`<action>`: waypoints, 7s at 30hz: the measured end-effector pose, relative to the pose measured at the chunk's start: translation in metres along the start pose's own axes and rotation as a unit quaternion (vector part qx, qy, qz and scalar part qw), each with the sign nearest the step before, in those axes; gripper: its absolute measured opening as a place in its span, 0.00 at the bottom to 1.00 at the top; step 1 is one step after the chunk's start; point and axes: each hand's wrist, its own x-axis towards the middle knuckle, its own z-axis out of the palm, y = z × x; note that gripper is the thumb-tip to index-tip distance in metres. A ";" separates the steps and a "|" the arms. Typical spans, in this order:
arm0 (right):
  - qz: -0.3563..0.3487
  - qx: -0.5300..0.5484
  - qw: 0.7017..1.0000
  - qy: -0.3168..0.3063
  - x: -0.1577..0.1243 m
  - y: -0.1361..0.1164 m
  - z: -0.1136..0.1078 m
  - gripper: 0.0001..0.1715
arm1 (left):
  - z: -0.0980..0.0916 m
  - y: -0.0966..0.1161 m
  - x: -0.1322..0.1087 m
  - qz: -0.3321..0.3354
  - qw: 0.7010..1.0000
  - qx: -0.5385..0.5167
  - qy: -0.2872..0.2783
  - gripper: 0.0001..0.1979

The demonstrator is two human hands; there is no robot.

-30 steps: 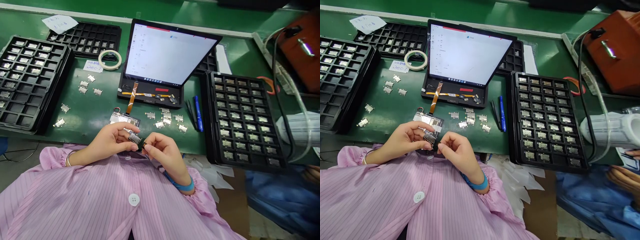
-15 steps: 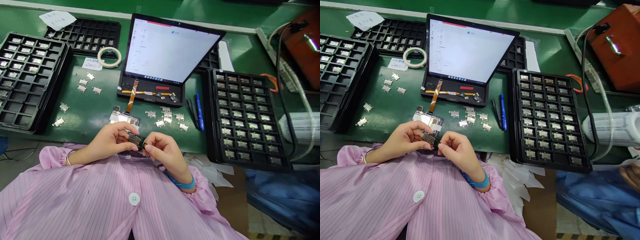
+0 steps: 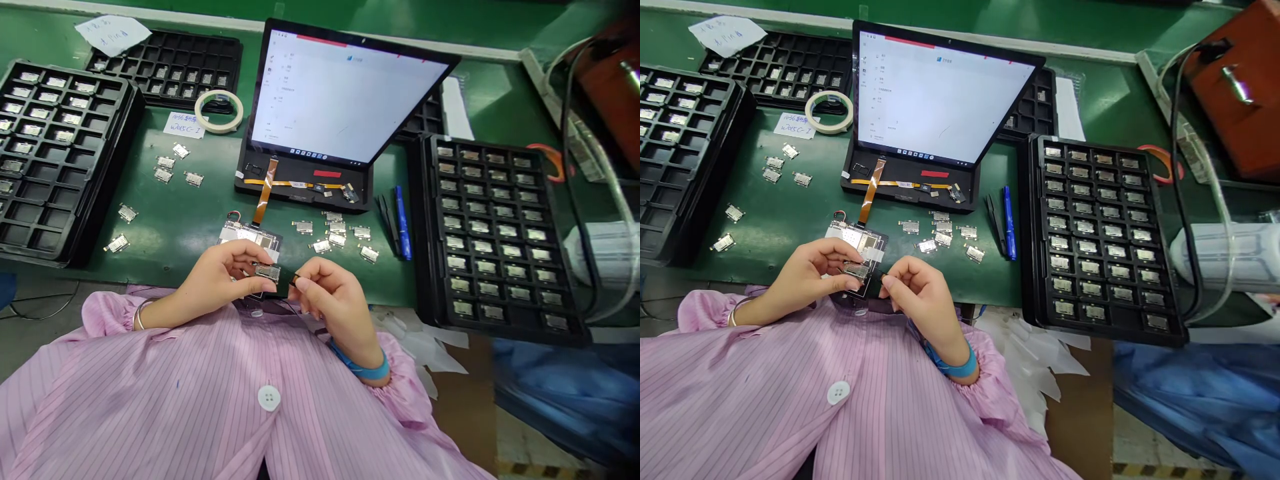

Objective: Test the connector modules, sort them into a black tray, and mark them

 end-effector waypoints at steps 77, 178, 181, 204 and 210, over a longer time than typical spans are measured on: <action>0.008 0.014 0.995 0.098 0.026 0.029 0.001 0.13 | 0.004 -0.017 0.022 0.088 0.956 0.271 0.064 0.13; 0.106 0.216 0.970 -0.039 0.023 0.021 -0.007 0.21 | 0.001 -0.060 0.029 0.362 0.757 0.530 0.122 0.15; 0.105 0.221 0.969 -0.041 0.023 0.021 -0.007 0.21 | 0.001 -0.060 0.029 0.367 0.752 0.533 0.126 0.14; 0.116 0.231 0.965 -0.029 0.027 0.022 -0.007 0.19 | 0.002 -0.063 0.028 0.351 0.756 0.540 0.116 0.14; 0.123 0.243 0.960 -0.060 0.030 0.027 -0.010 0.20 | 0.001 -0.060 0.026 0.349 0.759 0.538 0.114 0.14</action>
